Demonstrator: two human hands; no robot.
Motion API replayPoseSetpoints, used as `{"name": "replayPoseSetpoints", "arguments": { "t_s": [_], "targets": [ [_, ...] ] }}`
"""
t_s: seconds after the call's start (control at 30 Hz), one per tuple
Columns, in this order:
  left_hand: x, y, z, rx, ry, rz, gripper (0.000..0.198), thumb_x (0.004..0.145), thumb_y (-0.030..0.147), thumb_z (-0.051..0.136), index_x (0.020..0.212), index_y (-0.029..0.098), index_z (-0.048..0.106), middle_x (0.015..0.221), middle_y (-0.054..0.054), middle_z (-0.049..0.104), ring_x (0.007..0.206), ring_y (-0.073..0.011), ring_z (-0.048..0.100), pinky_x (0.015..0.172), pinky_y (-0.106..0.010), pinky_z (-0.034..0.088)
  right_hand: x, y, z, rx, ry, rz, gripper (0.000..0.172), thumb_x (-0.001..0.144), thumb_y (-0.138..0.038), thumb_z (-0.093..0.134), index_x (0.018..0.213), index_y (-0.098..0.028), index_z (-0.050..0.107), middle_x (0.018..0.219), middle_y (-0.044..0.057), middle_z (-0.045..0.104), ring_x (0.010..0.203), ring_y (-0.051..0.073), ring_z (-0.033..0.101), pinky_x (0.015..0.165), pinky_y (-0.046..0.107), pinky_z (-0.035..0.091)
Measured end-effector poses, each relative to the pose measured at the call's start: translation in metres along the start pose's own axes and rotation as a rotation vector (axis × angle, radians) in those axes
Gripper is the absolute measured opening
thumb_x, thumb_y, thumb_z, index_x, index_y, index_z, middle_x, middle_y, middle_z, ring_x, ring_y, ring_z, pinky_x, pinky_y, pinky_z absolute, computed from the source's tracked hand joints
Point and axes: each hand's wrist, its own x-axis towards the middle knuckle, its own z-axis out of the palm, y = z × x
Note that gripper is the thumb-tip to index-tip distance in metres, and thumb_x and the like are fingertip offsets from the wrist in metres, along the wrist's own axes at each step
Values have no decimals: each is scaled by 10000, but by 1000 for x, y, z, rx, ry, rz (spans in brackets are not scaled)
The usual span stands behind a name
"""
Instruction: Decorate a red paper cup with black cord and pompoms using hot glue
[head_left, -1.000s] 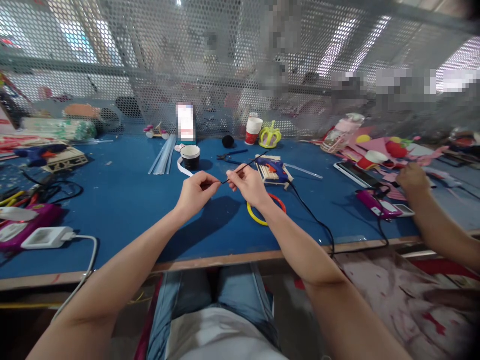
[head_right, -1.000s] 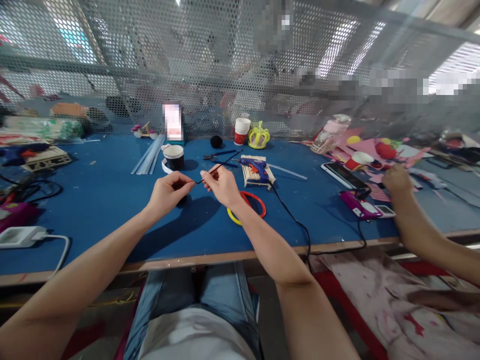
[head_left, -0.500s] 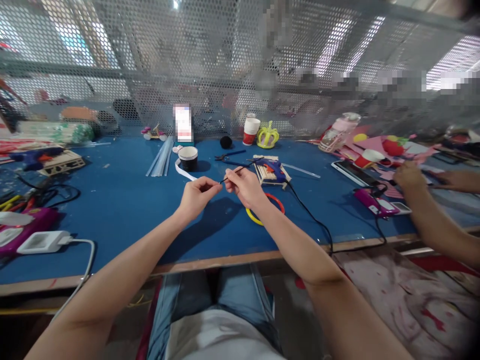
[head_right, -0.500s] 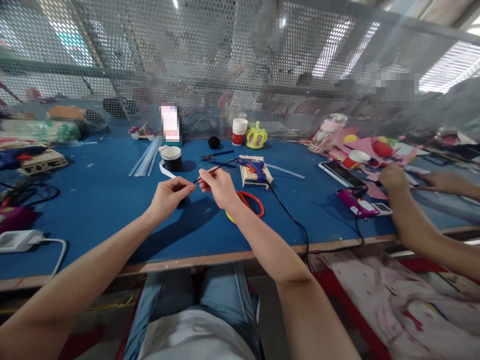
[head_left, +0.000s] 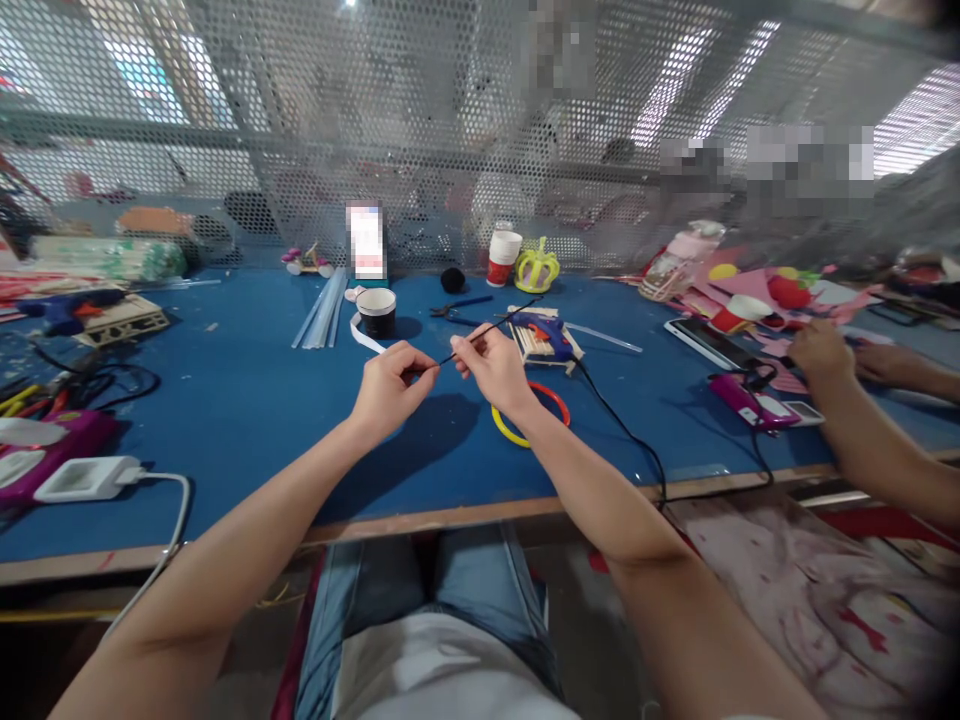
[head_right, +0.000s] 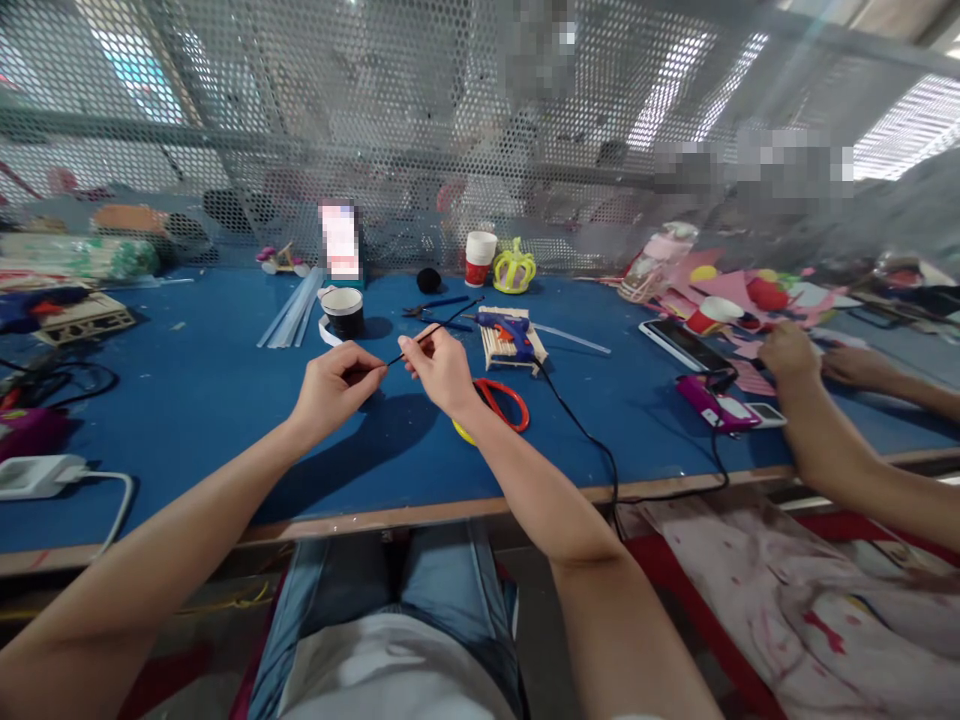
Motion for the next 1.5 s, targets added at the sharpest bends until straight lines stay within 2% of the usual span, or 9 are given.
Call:
{"name": "replayPoseSetpoints", "arguments": {
  "t_s": [0.1,0.23,0.43,0.57,0.8,0.97,1.27,1.4,1.5],
  "targets": [
    [-2,2,4,-38,19,-1,85,741,201,606,703,149,661,646,-7,579,577,-84,508,520,-201,379,-2,0,3,25,29,-7,309,751,-454,652,698,-184,510,558,-27,592,464,79,547,465,219,456],
    [-5,2,9,-182,41,-153,129,716,265,649,668,146,654,639,-4,595,553,-80,494,512,-211,374,-1,3,6,241,40,81,324,715,-459,684,700,-176,527,570,-27,598,481,80,551,470,222,452],
    [-2,-2,9,-406,-33,-393,198,669,346,696,674,155,644,519,35,533,454,-60,386,435,-213,288,2,1,6,491,-95,284,369,611,-449,762,656,-163,533,533,-46,574,446,56,506,437,196,407],
    [0,-3,4,-370,-52,-358,185,677,334,686,703,154,650,528,30,539,463,-62,403,434,-205,295,4,2,1,415,-129,248,374,632,-461,746,667,-175,507,539,-46,578,439,61,503,415,196,391],
    [-1,-2,1,-100,0,-119,123,737,266,621,700,152,645,655,-7,588,579,-90,506,526,-213,387,0,1,-1,1,-18,-2,332,739,-484,651,710,-190,498,562,-25,590,465,92,542,461,230,444],
    [-4,1,4,-40,22,-30,104,753,233,609,696,157,651,660,-9,582,585,-88,508,530,-213,383,-3,1,3,35,44,-15,329,725,-474,669,705,-190,504,570,-27,590,478,91,547,474,228,451],
    [-3,-1,9,-311,-2,-262,150,693,298,678,680,155,637,562,20,572,481,-64,437,450,-202,335,3,4,6,492,-100,322,375,616,-457,753,658,-168,517,535,-50,560,454,56,490,452,204,402],
    [-1,-2,5,-313,-27,-279,155,691,301,679,702,150,645,572,12,585,486,-66,444,450,-203,332,4,3,2,488,-154,324,385,602,-442,766,659,-174,496,547,-50,573,454,58,494,431,198,390],
    [1,-3,1,-251,-56,-232,142,708,288,655,725,146,654,627,-6,612,538,-84,502,493,-210,379,3,2,-1,339,-156,208,358,656,-451,730,685,-177,502,568,-35,586,464,75,517,432,213,405]
  ]
}}
